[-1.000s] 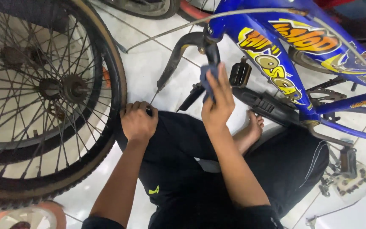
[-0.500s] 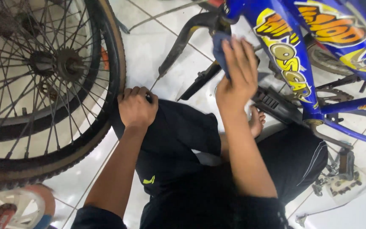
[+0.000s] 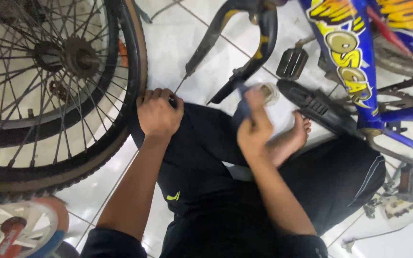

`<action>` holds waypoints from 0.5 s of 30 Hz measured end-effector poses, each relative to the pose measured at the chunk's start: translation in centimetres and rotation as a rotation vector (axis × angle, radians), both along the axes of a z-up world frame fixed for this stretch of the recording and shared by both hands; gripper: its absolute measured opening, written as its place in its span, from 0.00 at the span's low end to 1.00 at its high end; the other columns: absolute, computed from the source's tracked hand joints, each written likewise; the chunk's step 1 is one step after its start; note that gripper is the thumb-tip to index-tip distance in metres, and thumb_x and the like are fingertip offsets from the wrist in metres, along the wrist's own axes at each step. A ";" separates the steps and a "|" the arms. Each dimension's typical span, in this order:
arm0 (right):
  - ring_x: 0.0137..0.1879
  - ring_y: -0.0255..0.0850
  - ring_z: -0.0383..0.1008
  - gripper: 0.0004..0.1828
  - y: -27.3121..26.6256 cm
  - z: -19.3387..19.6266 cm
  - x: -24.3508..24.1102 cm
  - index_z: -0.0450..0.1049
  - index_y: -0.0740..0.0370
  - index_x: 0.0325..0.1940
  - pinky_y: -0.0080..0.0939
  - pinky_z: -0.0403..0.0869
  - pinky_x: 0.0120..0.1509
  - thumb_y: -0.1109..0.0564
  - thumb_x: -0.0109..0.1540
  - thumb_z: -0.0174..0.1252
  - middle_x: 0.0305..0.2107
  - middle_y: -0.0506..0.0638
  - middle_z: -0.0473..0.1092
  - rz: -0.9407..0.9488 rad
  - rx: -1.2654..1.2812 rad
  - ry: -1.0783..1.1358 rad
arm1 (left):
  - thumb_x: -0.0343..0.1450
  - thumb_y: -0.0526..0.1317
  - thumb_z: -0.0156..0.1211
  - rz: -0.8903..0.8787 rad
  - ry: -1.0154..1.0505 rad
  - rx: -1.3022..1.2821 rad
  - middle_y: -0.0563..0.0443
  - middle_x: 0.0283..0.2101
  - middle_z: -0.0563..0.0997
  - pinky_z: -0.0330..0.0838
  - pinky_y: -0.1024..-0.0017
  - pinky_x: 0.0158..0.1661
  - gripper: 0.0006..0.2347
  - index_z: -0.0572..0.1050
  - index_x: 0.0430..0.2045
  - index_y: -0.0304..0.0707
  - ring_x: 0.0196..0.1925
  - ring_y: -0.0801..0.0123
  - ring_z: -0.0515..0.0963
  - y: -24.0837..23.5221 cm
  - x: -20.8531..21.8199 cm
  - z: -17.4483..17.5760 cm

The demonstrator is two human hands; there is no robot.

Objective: The person sits on the floor and scrubs the blue bicycle frame and a detached black mudguard with a sponge. They then use a dark cloth to wipe the mudguard and the bicycle frame, cleaning off the dirt and grime.

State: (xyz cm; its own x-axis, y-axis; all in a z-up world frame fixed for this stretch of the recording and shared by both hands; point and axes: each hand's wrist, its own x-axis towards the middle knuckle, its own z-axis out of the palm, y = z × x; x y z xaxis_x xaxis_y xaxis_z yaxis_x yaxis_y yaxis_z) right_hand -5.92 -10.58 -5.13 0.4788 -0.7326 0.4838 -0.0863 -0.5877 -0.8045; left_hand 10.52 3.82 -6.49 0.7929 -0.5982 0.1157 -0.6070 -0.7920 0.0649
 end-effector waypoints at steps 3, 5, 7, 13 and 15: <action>0.68 0.63 0.69 0.21 -2.8 4.5 1.6 0.73 0.70 0.65 0.55 0.72 0.71 0.71 0.68 0.51 0.61 0.70 0.68 -0.179 -0.215 -0.014 | 0.69 0.44 0.60 0.013 0.004 0.008 0.56 0.24 0.80 0.72 0.65 0.41 0.06 0.81 0.25 0.46 0.33 0.63 0.81 0.1 -0.2 -0.4; 0.70 0.63 0.66 0.23 -3.8 2.4 3.5 0.74 0.69 0.65 0.55 0.70 0.73 0.73 0.67 0.48 0.63 0.69 0.66 -0.121 -0.285 0.028 | 0.69 0.44 0.60 -0.002 0.007 0.008 0.55 0.24 0.80 0.72 0.65 0.40 0.07 0.81 0.26 0.46 0.33 0.63 0.81 0.0 0.1 -0.3; 0.72 0.63 0.64 0.25 -4.2 -1.2 3.7 0.74 0.69 0.65 0.55 0.67 0.75 0.74 0.65 0.45 0.65 0.67 0.65 -0.072 -0.360 0.065 | 0.69 0.44 0.60 -0.026 0.002 0.000 0.54 0.24 0.80 0.72 0.65 0.39 0.07 0.82 0.26 0.45 0.33 0.63 0.81 0.0 0.2 -0.3; 0.70 0.59 0.67 0.35 0.5 -8.9 -0.6 0.73 0.62 0.69 0.50 0.72 0.68 0.75 0.58 0.50 0.66 0.64 0.65 0.138 -0.327 0.261 | 0.69 0.44 0.60 -0.051 -0.029 -0.020 0.54 0.23 0.79 0.71 0.65 0.40 0.06 0.80 0.24 0.46 0.31 0.63 0.80 0.4 0.1 -0.2; 0.67 0.52 0.71 0.37 1.2 -6.8 -1.2 0.75 0.56 0.67 0.41 0.75 0.66 0.77 0.55 0.54 0.62 0.62 0.69 0.254 -0.229 0.343 | 0.67 0.43 0.63 -0.009 -0.070 -0.018 0.56 0.21 0.79 0.71 0.65 0.40 0.05 0.81 0.23 0.46 0.29 0.65 0.80 -0.1 -0.3 -0.1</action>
State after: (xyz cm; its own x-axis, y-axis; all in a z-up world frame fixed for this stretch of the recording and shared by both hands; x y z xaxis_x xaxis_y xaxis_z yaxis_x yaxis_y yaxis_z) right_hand -7.16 -9.42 -11.94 0.7890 -0.4651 0.4015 -0.1552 -0.7831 -0.6022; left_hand 10.24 3.73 -6.54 0.7772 -0.6024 0.1819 -0.6175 -0.7858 0.0360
